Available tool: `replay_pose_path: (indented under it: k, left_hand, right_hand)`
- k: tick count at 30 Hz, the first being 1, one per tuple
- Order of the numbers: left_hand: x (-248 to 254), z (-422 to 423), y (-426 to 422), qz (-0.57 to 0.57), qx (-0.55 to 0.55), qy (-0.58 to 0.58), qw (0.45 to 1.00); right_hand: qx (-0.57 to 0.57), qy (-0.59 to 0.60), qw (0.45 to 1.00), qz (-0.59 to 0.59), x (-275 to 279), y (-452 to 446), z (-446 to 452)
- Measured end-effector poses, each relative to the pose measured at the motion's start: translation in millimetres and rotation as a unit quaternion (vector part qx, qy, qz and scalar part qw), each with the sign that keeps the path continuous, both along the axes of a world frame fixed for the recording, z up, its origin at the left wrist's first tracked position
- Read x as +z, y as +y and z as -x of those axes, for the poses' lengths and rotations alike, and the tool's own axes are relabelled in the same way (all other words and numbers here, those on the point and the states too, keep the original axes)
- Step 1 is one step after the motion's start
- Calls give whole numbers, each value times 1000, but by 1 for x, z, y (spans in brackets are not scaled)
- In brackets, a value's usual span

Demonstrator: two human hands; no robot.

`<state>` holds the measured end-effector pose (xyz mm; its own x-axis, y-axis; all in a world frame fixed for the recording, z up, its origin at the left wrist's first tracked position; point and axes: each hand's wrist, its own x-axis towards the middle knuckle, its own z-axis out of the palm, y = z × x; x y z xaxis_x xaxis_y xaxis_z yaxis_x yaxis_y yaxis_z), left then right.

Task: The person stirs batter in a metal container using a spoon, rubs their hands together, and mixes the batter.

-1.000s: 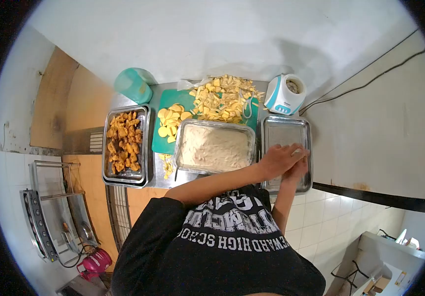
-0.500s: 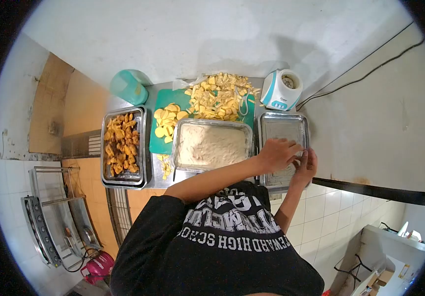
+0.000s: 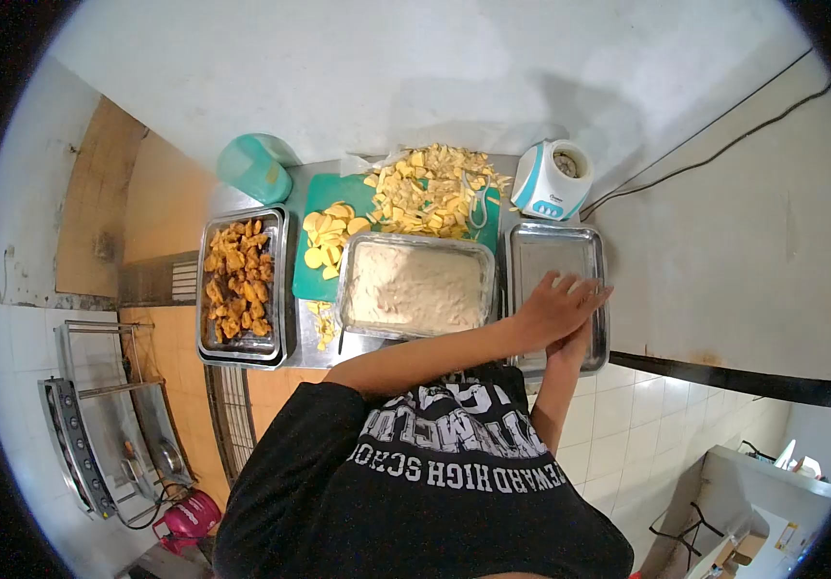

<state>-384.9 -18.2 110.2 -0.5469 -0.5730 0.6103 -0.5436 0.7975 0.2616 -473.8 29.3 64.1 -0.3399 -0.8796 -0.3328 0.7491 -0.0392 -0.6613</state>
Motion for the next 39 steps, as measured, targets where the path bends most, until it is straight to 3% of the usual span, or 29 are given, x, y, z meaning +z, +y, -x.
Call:
replay_pose_path:
  k: [3, 5, 6, 8, 12, 14, 18, 21, 24, 27, 30, 32, 33, 35, 36, 38, 39]
  left_hand:
    - [13, -1, -11, 19, 30, -21, 999]
    - [21, -6, -15, 1, 9, -23, 1000]
    - [15, -4, -14, 3, 10, -22, 1000]
    - [-4, -1, -8, -81, -60, 1, 995]
    - [-7, -9, 12, -80, -147, -67, 984]
    - [-4, -15, 25, -124, -232, -82, 961]
    - [25, -17, 19, -116, -218, -143, 958]
    - [34, -16, 4, -100, -198, -209, 953]
    - [34, -12, -11, -88, -168, -213, 958]
    - [32, -12, -14, -131, -180, -165, 961]
    - [46, -24, -1, -169, -241, -141, 945]
    - [46, -29, 7, -288, -349, -141, 881]
    - [41, -30, 5, -288, -344, -140, 883]
    - [31, -31, 3, -485, -457, 86, 741]
    - [33, -28, 3, -486, -455, 85, 741]
    - [40, -14, 5, -392, -345, 161, 837]
    - [37, -8, 0, -391, -344, 163, 838]
  right_hand:
    - [-1, -13, 1000, 0, 36, 4, -16]
    - [-26, 133, 990, -35, 58, 4, -31]
    - [-26, 134, 990, -33, 58, 3, -30]
    - [-23, 193, 981, 4, 55, -1, -27]
    - [-63, 232, 971, -5, 67, -9, -5]
    - [-76, 300, 950, 44, 60, -12, 22]
    - [-115, 259, 957, 57, 61, -22, 32]
    - [-136, 350, 927, -22, 93, -12, -6]
    - [-118, 254, 959, -51, 111, -7, -30]
    - [-119, 222, 967, -36, 98, -8, -27]
    - [-142, 266, 953, -29, 82, -13, 4]
    - [-174, 47, 984, -2, 76, -26, 30]
    - [-169, 47, 984, 0, 80, -28, 24]
    - [-208, 142, 967, 44, 83, -22, 5]
    - [-207, 140, 967, 44, 83, -18, -6]
    - [-160, 166, 973, 25, 83, -6, -32]
    - [-136, 179, 974, 17, 83, -2, -45]
